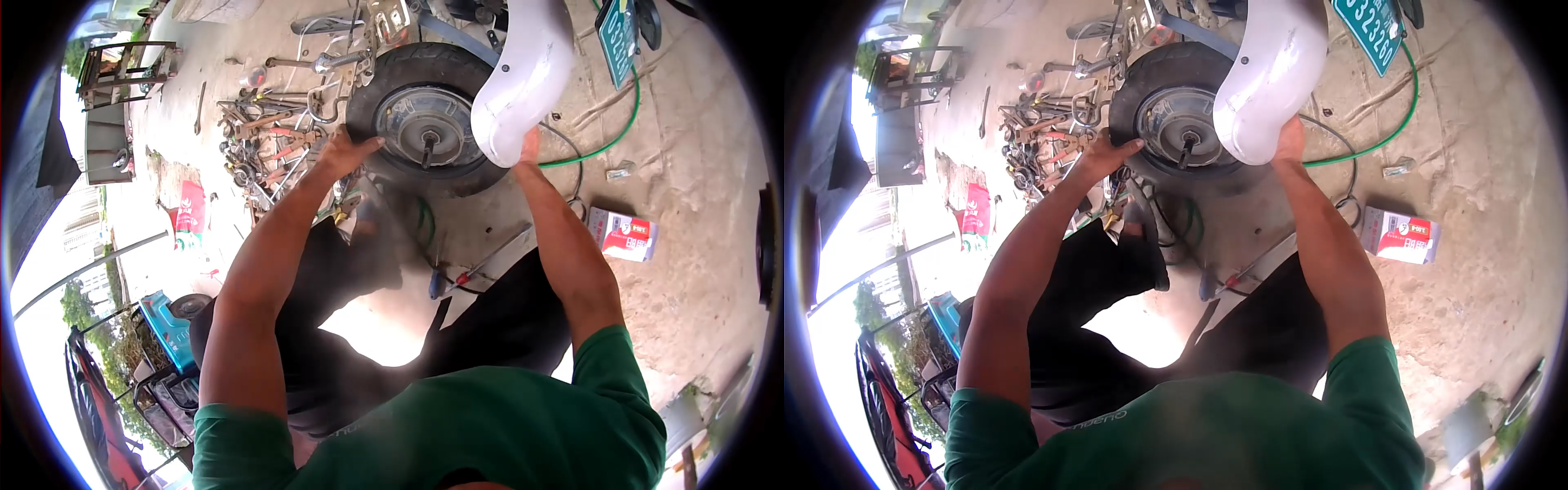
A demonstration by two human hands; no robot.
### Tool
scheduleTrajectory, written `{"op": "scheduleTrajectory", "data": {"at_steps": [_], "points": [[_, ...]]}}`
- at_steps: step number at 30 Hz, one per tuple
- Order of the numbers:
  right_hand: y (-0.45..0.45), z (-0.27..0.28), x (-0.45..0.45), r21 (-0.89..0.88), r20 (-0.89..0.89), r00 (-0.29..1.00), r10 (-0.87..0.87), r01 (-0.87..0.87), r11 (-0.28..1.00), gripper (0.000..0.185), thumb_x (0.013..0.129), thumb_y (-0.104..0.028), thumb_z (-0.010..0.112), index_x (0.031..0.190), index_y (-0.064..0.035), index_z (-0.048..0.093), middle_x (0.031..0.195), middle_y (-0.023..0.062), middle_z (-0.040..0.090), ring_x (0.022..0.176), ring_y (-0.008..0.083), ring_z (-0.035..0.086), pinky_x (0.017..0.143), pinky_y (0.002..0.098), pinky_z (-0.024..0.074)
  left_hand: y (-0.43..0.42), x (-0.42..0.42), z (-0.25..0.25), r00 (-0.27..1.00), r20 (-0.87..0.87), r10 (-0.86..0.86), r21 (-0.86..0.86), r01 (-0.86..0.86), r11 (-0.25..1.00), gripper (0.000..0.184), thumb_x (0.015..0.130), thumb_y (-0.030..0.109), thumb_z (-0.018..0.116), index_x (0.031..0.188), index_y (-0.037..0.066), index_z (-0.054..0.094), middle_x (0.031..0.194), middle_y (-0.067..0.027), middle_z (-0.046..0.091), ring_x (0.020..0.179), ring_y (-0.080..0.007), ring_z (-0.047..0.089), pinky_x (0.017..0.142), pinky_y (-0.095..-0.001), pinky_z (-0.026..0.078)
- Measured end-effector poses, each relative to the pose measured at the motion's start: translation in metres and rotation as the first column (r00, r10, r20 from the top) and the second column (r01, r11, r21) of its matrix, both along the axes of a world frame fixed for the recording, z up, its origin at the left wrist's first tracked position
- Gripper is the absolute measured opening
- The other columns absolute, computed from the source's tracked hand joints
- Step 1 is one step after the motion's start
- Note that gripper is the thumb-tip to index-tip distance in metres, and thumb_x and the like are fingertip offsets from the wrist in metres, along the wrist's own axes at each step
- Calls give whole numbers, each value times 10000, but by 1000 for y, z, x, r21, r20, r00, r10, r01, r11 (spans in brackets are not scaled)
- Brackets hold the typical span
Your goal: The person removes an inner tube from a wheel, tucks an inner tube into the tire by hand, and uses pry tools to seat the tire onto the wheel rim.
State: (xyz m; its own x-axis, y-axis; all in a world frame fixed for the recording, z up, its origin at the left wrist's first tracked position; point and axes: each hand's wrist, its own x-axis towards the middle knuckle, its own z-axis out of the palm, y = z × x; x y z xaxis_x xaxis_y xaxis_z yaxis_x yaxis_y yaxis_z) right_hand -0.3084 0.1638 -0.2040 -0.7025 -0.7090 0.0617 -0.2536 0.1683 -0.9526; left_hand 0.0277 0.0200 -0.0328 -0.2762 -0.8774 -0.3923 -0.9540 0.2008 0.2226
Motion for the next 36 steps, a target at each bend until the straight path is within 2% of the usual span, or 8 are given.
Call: {"op": "scheduleTrajectory", "data": {"at_steps": [5, 8, 13, 17, 23, 27, 32, 36], "points": [[1, -3, 1, -76, 150, 988, 40, -29, 997, 506, 864, -365, 768, 1244, -43, 676, 1136, 144, 751, 1061, 279, 714, 901, 384, 544, 18, -13, -32, 883, -310, 353, 16, -366, 930, 927, 824, 666, 757, 1393, 12, 427, 1270, -311, 649, 1226, -457, 618, 1017, -487, 481], [1, -16, -3, -196, 366, 928, 66, 8, 981, 469, 894, -317, 752, 1247, -22, 663, 1115, 116, 746, 1054, 224, 703, 894, 356, 544, 22, -8, -31, 885, -353, 304, 28, -315, 949, 920, 833, 666, 749, 1393, 11, 427, 1234, -304, 667, 1192, -455, 637, 992, -481, 497], [-7, -41, 0, -412, 723, 651, 230, 140, 900, 407, 957, -252, 696, 1272, -1, 634, 1144, 83, 713, 1057, 191, 668, 904, 346, 532, -5, 3, -28, 865, -460, 201, 137, -155, 978, 832, 804, 422, 894, 1354, -26, 459, 1179, -174, 703, 1075, -250, 687, 932, -374, 543], [17, -41, 10, -290, 425, 900, 92, 39, 956, 559, 957, -322, 726, 1387, -13, 548, 1319, 108, 648, 1209, 291, 609, 1055, 403, 475, -8, -1, -36, 426, -784, 451, 499, 2, 867, 636, 817, 109, 872, 1345, 42, 523, 1123, -64, 689, 1019, -170, 669, 900, -341, 554], [45, 15, 75, 69, 383, 865, -323, 322, 944, 812, 879, -415, 834, 1468, 42, 511, 1520, 139, 505, 1365, 258, 462, 1175, 361, 324, -3, -4, -55, 231, -798, 557, 559, -60, 827, 630, 781, -2, 827, 1342, 50, 546, 1146, -66, 681, 1019, -186, 659, 925, -345, 543], [48, 29, 69, 123, 481, 839, -257, 225, 967, 922, 850, -453, 851, 1492, 84, 465, 1540, 165, 472, 1369, 255, 448, 1184, 345, 307, -5, -1, -63, 183, -812, 554, 561, -17, 828, 636, 788, -10, 815, 1359, 48, 542, 1158, -83, 680, 1019, -204, 664, 925, -351, 546], [33, 62, 53, 126, 484, 849, -213, 173, 977, 616, 922, -311, 805, 1416, -20, 579, 1352, 82, 653, 1220, 219, 578, 1053, 359, 440, 12, 5, -72, 82, -742, 665, 665, -41, 746, 651, 811, 16, 815, 1395, 52, 529, 1224, -82, 670, 1092, -237, 648, 965, -401, 537], [23, 117, 19, 46, 109, 993, 54, -59, 997, 465, 902, -331, 823, 1198, -14, 655, 1092, 61, 698, 1001, 194, 616, 910, 363, 504, 53, -1, -77, -69, -635, 770, 772, -22, 635, 693, 844, 94, 827, 1455, 73, 502, 1310, -90, 644, 1162, -260, 620, 990, -429, 525]]}}
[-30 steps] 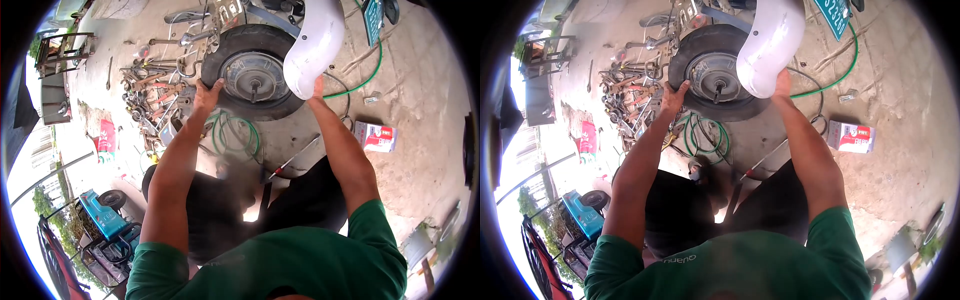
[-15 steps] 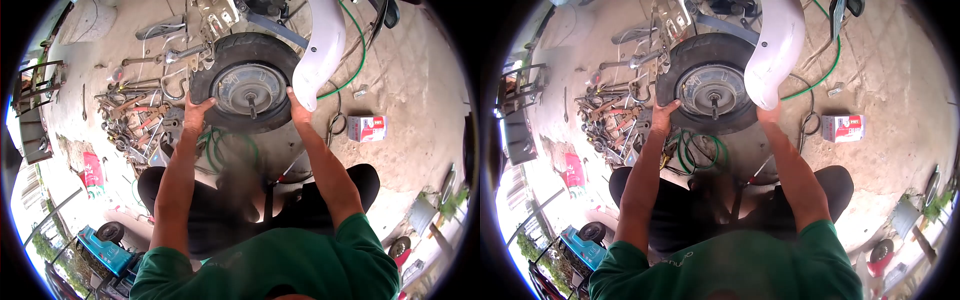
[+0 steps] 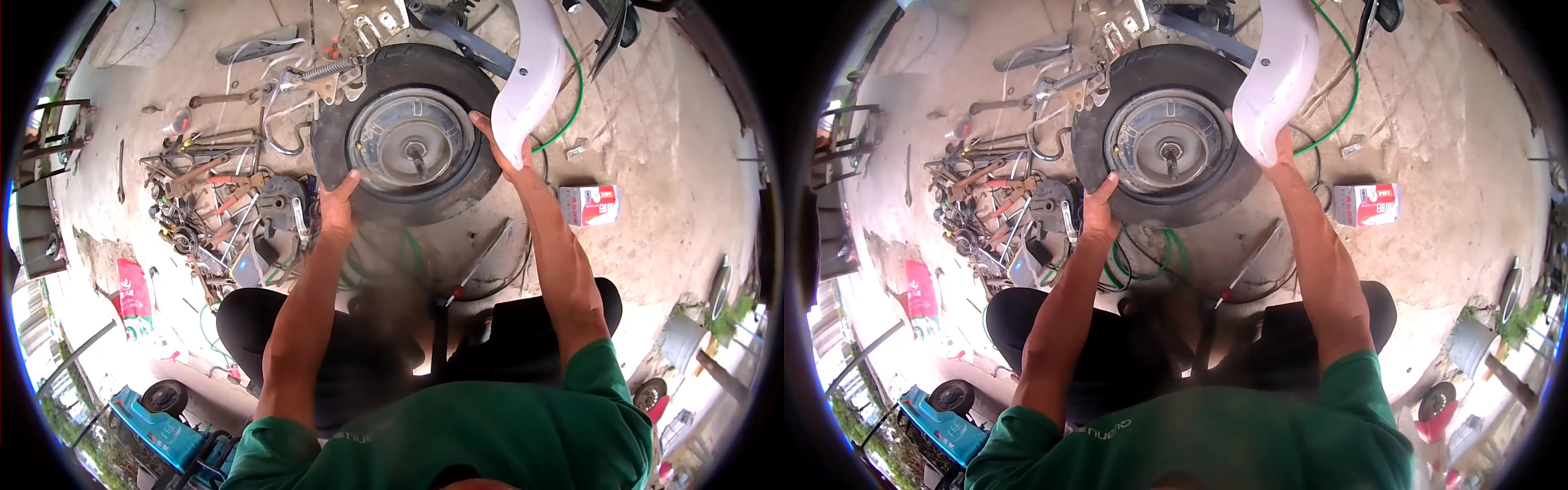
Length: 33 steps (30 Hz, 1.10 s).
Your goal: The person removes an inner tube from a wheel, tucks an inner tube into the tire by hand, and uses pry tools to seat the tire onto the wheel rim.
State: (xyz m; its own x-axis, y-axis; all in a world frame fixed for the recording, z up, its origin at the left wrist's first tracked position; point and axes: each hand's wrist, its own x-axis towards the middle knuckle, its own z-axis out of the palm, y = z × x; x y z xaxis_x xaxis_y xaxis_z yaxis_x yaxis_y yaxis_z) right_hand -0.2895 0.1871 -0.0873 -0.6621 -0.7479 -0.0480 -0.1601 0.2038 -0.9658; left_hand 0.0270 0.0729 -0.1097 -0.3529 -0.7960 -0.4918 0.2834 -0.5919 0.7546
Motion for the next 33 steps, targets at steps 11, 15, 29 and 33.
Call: {"op": "scheduleTrajectory", "data": {"at_steps": [11, 15, 29, 33], "points": [[-7, -32, -33, 258, -334, 920, 205, -120, 959, 414, 957, -315, 765, 1246, -21, 727, 1071, 81, 774, 1014, 180, 655, 985, 307, 496, 27, 9, -71, 995, 93, 36, 126, -47, 991, 670, 897, 122, 801, 1480, 162, 473, 1387, -38, 595, 1267, -257, 571, 1095, -459, 463], [3, -151, -76, -149, 273, 954, 121, -83, 985, 351, 1003, -254, 701, 1307, -78, 709, 1115, 40, 768, 1087, 143, 652, 1025, 237, 482, 32, 13, -63, 982, 187, -32, 60, 21, 998, 650, 895, 144, 806, 1465, 127, 493, 1376, -41, 604, 1246, -242, 578, 1076, -416, 462], [13, -112, -68, -212, 776, 569, 271, -169, 962, 520, 1052, -425, 528, 1433, -71, 526, 1286, 65, 661, 1177, 234, 620, 1084, 396, 461, -64, -25, 27, 798, 600, 56, -556, 365, 747, 687, 848, 280, 820, 1352, -103, 554, 1215, -207, 665, 1100, -261, 635, 999, -370, 493], [3, -23, -30, 370, -46, 970, 240, -207, 906, 403, 1023, -344, 646, 1328, -82, 631, 1125, -15, 710, 1060, 128, 645, 960, 320, 509, -67, -17, 14, 761, 639, 110, -574, 376, 728, 754, 828, 308, 834, 1381, -107, 534, 1196, -209, 676, 1081, -262, 640, 998, -371, 494]]}}
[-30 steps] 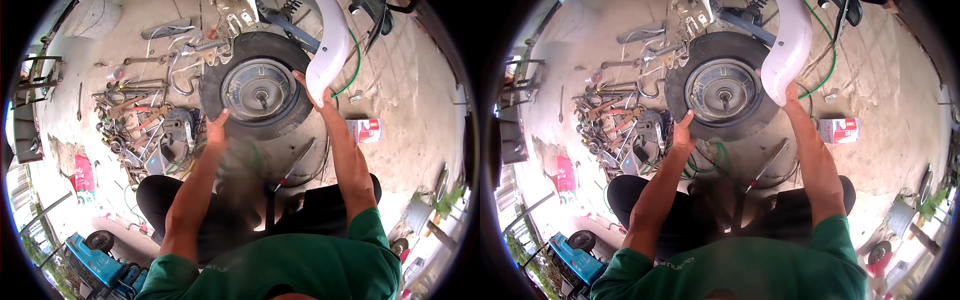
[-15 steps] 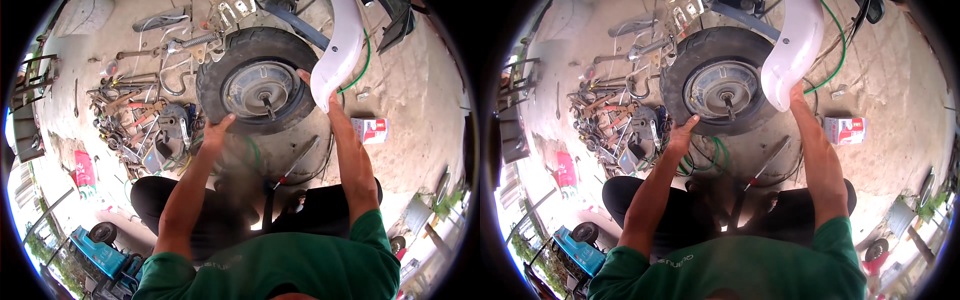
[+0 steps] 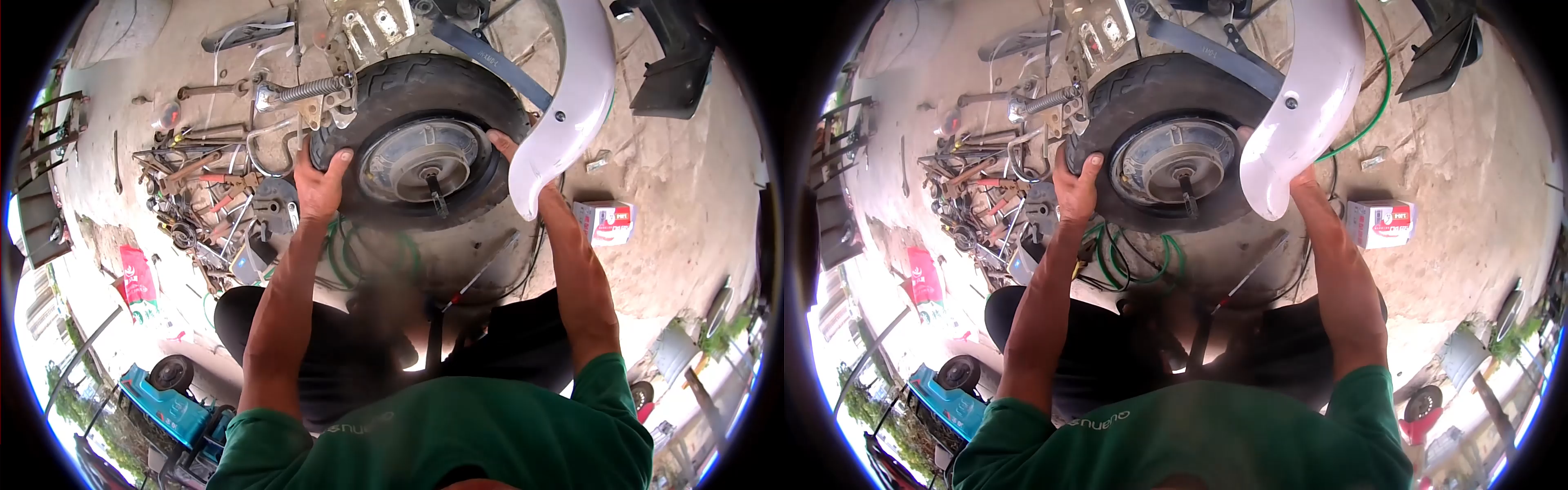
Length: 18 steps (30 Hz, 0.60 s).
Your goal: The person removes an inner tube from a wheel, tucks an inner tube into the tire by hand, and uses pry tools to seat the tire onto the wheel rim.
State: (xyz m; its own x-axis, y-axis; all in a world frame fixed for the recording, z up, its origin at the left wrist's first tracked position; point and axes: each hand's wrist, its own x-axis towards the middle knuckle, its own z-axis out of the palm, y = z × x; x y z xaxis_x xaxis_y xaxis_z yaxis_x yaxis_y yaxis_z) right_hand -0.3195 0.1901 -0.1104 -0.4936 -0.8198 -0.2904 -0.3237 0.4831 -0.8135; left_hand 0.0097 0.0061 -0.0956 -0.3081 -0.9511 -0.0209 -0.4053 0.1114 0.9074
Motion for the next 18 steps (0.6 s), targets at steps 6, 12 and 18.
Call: {"op": "scheduleTrajectory", "data": {"at_steps": [6, 12, 18], "points": [[-6, 11, 12, -69, 191, 964, -184, 200, 977, 661, 863, -405, 818, 1345, -10, 598, 1178, 117, 660, 1106, 220, 592, 984, 314, 459, 2, -6, 10, 1000, -9, -3, 50, 3, 999, 767, 814, 326, 855, 1367, -94, 529, 1221, -207, 669, 1113, -278, 632, 1006, -380, 489], [-9, 22, 10, -48, 216, 945, -244, 260, 964, 883, 825, -515, 843, 1444, 29, 528, 1288, 208, 668, 1192, 330, 604, 1089, 381, 437, 4, -9, 11, 1000, 11, 2, -34, -2, 999, 682, 840, 323, 837, 1306, -89, 559, 1146, -176, 692, 1044, -235, 632, 963, -361, 501], [13, -38, 28, -125, -274, 867, -416, 397, 909, 721, 884, -528, 789, 1352, -12, 603, 1245, 149, 679, 1076, 290, 622, 972, 380, 485, 4, -10, 19, 999, 40, 24, -3, -24, 1000, 690, 790, 277, 866, 1303, -81, 573, 1177, -239, 697, 1060, -333, 671, 975, -402, 511]]}}
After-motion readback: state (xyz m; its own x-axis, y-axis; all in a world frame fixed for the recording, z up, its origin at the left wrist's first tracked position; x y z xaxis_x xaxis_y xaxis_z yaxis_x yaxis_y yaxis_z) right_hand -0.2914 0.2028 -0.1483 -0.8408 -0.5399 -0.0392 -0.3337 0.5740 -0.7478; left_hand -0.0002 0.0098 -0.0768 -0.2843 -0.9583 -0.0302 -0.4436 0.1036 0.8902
